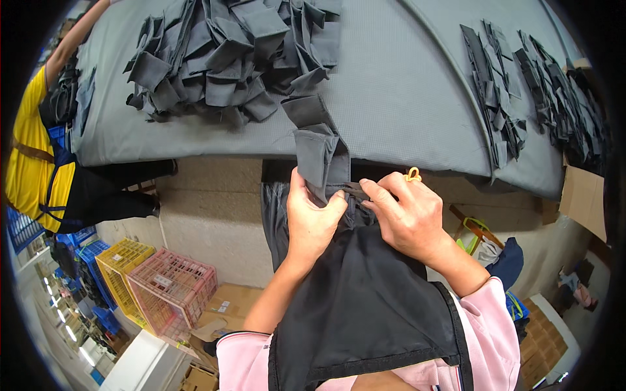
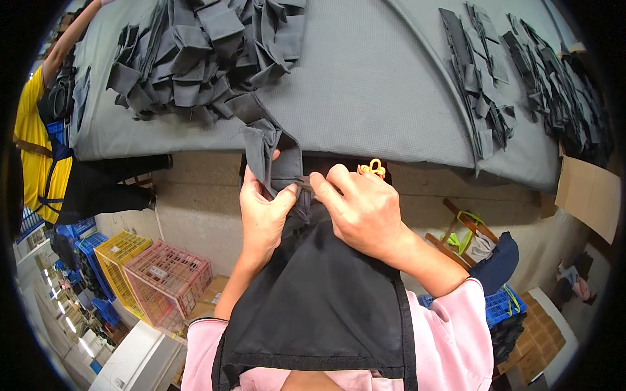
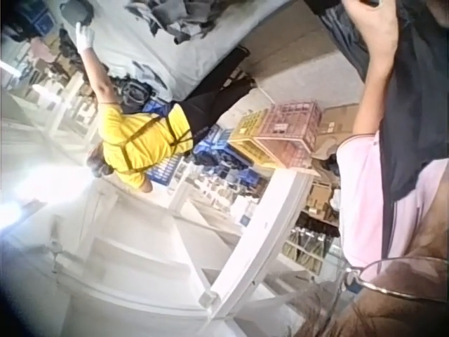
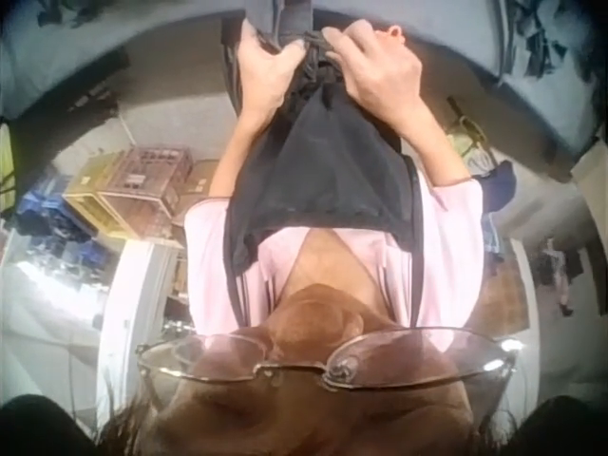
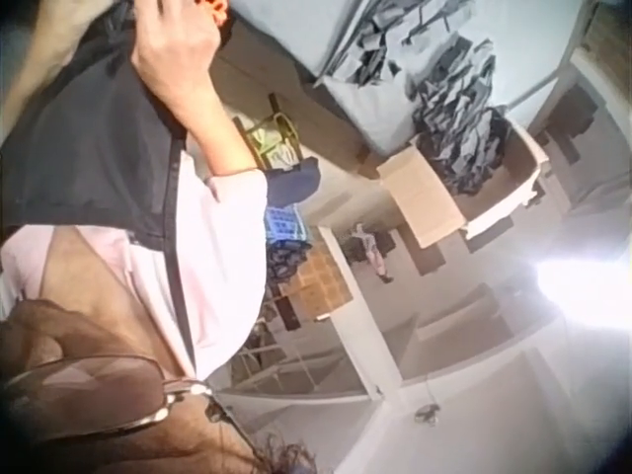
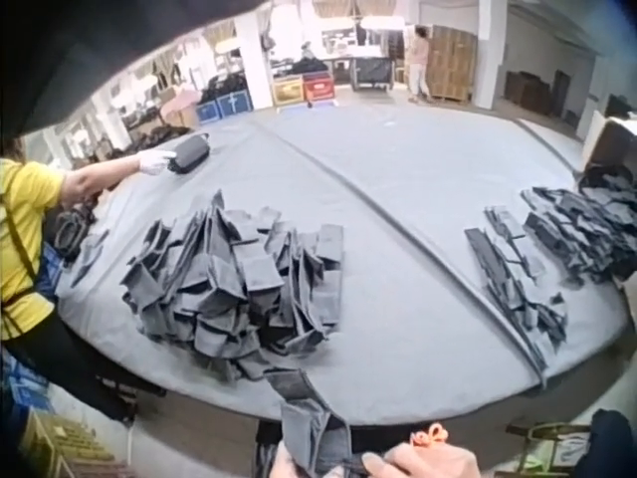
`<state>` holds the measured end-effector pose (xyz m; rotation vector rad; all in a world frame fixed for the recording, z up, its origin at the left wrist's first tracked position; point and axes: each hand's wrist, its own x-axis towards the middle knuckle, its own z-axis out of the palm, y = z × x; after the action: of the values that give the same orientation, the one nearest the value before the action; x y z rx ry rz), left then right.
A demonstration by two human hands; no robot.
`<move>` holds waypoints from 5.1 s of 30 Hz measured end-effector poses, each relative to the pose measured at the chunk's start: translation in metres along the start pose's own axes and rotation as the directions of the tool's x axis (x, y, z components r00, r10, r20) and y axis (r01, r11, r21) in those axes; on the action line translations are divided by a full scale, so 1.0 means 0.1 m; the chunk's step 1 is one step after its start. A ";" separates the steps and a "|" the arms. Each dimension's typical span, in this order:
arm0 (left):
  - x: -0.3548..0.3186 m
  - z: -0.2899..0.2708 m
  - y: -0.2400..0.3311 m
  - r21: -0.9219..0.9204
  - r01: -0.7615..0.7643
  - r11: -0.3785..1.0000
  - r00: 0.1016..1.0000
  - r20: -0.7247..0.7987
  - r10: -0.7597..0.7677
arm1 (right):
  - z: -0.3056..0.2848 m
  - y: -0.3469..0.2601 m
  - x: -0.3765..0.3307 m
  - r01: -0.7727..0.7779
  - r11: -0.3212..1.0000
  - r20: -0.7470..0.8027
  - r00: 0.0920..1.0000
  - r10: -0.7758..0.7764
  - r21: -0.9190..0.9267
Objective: Trimming excess material and loose threads from black fabric components using a pair of thread snips.
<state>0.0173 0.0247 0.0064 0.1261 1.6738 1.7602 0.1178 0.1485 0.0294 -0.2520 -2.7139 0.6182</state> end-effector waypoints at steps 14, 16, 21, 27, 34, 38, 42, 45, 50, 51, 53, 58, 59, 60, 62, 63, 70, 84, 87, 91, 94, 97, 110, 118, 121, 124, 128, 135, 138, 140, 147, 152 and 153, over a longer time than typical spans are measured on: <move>0.03 0.01 -0.01 0.028 -0.013 1.000 1.000 -0.024 0.014 | -0.02 -0.01 -0.03 -0.063 0.997 -0.099 0.993 0.068 0.048; 0.03 0.03 0.00 0.026 -0.033 0.999 0.999 -0.016 0.033 | -0.01 -0.04 0.00 -0.075 0.997 -0.017 0.997 0.075 0.017; 0.01 -0.01 -0.04 0.049 -0.008 0.999 1.000 -0.003 0.009 | 0.01 -0.04 0.00 -0.060 0.996 0.021 0.998 0.061 -0.063; 0.14 -0.15 -0.09 -0.211 0.173 0.962 0.965 0.233 -0.122 | 0.09 0.07 0.05 -0.354 0.804 0.043 0.924 0.381 0.478; 0.09 -0.18 -0.02 -0.363 0.209 0.908 0.942 0.325 -0.087 | 0.39 -0.09 0.10 -0.283 0.416 0.060 0.878 0.474 0.864; 0.09 -0.25 -0.03 -0.320 0.177 0.931 0.949 0.307 -0.075 | 0.36 -0.16 0.08 -0.361 0.067 0.298 0.849 0.437 0.930; 0.07 -0.21 -0.03 -0.413 0.110 0.904 0.963 0.271 0.006 | 0.33 -0.19 -0.06 -0.450 -0.046 0.430 0.811 0.396 0.892; 0.06 -0.23 0.02 -0.421 0.170 0.891 0.949 0.313 -0.033 | 0.33 -0.22 -0.18 -0.501 -0.064 0.482 0.778 0.404 0.863; 0.09 -0.22 0.04 -0.561 0.154 0.813 0.962 0.272 0.006 | 0.28 -0.35 -0.25 -0.397 0.521 0.171 0.888 0.427 0.756; 0.09 -0.21 0.05 -0.628 0.151 0.763 0.970 0.243 0.007 | 0.28 -0.35 -0.25 -0.335 0.636 0.090 0.918 0.385 0.695; 0.10 -0.23 0.02 -0.652 0.161 0.741 0.969 0.248 0.008 | 0.28 -0.39 -0.26 -0.305 0.694 0.058 0.933 0.356 0.652; 0.08 -0.26 0.02 -0.699 0.180 0.692 0.961 0.275 0.028 | 0.31 -0.37 -0.27 0.010 0.918 -0.170 0.983 0.063 0.396; 0.08 -0.26 0.03 -0.693 0.171 0.701 0.964 0.266 0.028 | 0.31 -0.38 -0.27 0.010 0.916 -0.168 0.984 0.062 0.401; 0.08 -0.27 0.03 -0.693 0.171 0.700 0.964 0.264 0.027 | 0.30 -0.37 -0.27 0.047 0.916 -0.149 0.989 0.014 0.399; 0.09 -0.28 0.03 -0.671 0.175 0.720 0.960 0.280 0.027 | 0.28 -0.36 -0.29 0.091 0.918 -0.087 0.994 -0.063 0.386; 0.08 -0.29 0.04 -0.671 0.175 0.721 0.960 0.279 0.027 | 0.27 -0.36 -0.28 0.092 0.918 -0.086 0.994 -0.063 0.387; 0.06 -0.30 0.10 -0.537 0.068 0.841 0.968 0.238 0.074 | 0.21 -0.24 -0.25 -0.142 0.785 -0.041 0.977 0.208 0.602; 0.07 -0.27 0.16 -0.657 0.163 0.736 0.986 0.136 -0.097 | 0.38 -0.36 -0.17 0.353 0.856 -0.106 0.935 -0.339 0.378; 0.06 -0.27 0.15 -0.657 0.231 0.718 0.973 0.171 -0.157 | 0.45 -0.32 -0.16 0.344 0.862 -0.066 0.936 -0.345 0.373; 0.01 -0.26 0.25 -0.575 0.140 0.806 0.984 0.172 -0.048 | 0.29 -0.38 -0.14 0.053 0.794 0.018 0.997 -0.080 0.606; -0.02 -0.21 0.32 -0.511 0.069 0.857 0.990 0.141 0.005 | 0.23 -0.38 -0.15 -0.110 0.778 -0.013 0.989 0.150 0.618; -0.03 -0.21 0.30 -0.504 0.054 0.862 0.991 0.136 0.018 | 0.20 -0.40 -0.12 -0.110 0.895 -0.088 0.983 0.164 0.433; -0.02 -0.19 0.28 -0.491 0.039 0.870 0.995 0.102 0.013 | 0.22 -0.42 -0.15 0.153 0.958 -0.190 0.976 -0.107 0.242; -0.03 -0.20 0.29 -0.509 0.051 0.859 0.997 0.082 -0.011 | 0.23 -0.41 -0.21 0.153 0.952 -0.239 0.967 -0.088 0.266; -0.03 -0.19 0.28 -0.491 0.033 0.870 0.997 0.071 0.003 | 0.24 -0.43 -0.20 0.133 0.954 -0.191 0.978 -0.082 0.270; -0.04 -0.19 0.28 -0.476 0.013 0.879 0.999 0.045 0.010 | 0.23 -0.42 -0.23 0.137 0.961 -0.177 0.980 -0.095 0.240; -0.05 -0.19 0.28 -0.472 -0.006 0.881 0.999 0.031 0.023 | 0.21 -0.45 -0.21 0.129 0.959 -0.194 0.978 -0.081 0.251; -0.04 -0.18 0.27 -0.485 0.009 0.875 0.999 0.033 0.008 | 0.23 -0.43 -0.24 0.128 0.953 -0.268 0.962 -0.052 0.274; -0.05 -0.18 0.27 -0.494 0.019 0.869 0.998 0.059 0.012 | 0.24 -0.37 -0.16 0.017 0.925 -0.123 0.992 0.031 0.379; -0.04 -0.21 0.25 -0.497 0.024 0.867 0.996 0.082 0.019 | 0.20 -0.36 -0.15 -0.052 0.892 -0.101 0.989 0.108 0.449; -0.09 -0.23 0.19 -0.484 0.065 0.872 0.986 0.163 0.017 | 0.19 -0.24 0.02 -0.100 0.880 -0.094 0.982 0.161 0.464; -0.11 -0.22 0.19 -0.487 0.045 0.872 0.993 0.119 0.015 | 0.20 -0.27 0.07 0.044 0.956 -0.150 0.989 0.000 0.289; -0.11 -0.22 0.19 -0.487 0.047 0.872 0.993 0.121 0.014 | 0.22 -0.25 0.07 0.042 0.957 -0.151 0.989 0.002 0.288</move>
<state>0.0063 0.0018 0.0238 -0.0137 1.0945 2.0628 0.1010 0.1193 0.0245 -0.1870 -2.4399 0.9409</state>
